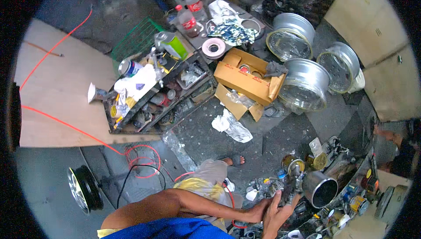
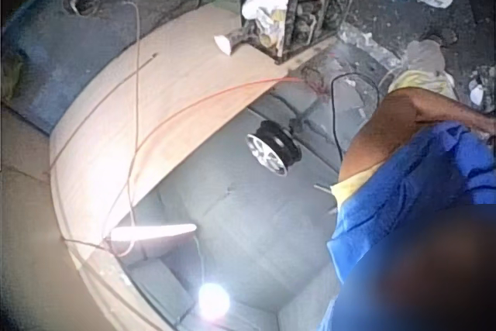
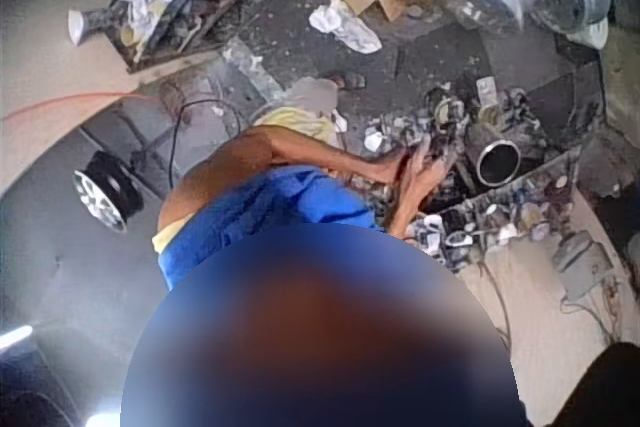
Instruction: Preparing paint and spray-painting a car rim in a workshop.
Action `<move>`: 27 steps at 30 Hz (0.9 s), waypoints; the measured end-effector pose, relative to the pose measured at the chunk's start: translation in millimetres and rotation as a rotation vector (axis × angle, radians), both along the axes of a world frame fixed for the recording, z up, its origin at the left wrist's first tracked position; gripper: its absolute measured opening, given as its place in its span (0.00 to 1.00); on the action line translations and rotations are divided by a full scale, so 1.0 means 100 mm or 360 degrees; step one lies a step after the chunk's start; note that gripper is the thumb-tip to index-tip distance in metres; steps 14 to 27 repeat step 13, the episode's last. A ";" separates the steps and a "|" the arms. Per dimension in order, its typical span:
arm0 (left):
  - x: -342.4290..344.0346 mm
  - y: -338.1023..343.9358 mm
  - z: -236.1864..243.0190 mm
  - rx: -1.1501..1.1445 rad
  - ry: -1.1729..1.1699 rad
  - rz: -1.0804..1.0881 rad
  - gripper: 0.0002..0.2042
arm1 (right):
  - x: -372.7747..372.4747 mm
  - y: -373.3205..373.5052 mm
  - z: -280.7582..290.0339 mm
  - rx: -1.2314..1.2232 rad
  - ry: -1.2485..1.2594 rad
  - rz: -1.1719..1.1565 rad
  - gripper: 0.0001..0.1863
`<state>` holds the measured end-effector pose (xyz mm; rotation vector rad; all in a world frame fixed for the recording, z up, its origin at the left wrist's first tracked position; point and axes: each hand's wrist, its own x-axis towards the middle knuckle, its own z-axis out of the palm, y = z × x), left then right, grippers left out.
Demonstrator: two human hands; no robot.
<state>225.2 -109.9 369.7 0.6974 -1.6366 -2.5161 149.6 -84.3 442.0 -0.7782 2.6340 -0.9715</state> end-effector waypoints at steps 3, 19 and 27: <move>0.13 0.25 -0.19 -0.0046 0.0172 -0.0092 0.34 | 0.16 -0.01 0.03 -0.0079 -0.0461 -0.0265 0.16; 0.88 0.43 -0.41 -0.0325 0.0180 -0.0501 0.40 | 0.69 0.62 -0.23 0.0000 -0.0920 -0.0152 0.22; 0.88 0.43 -0.41 -0.0325 0.0180 -0.0501 0.40 | 0.69 0.62 -0.23 0.0000 -0.0920 -0.0152 0.22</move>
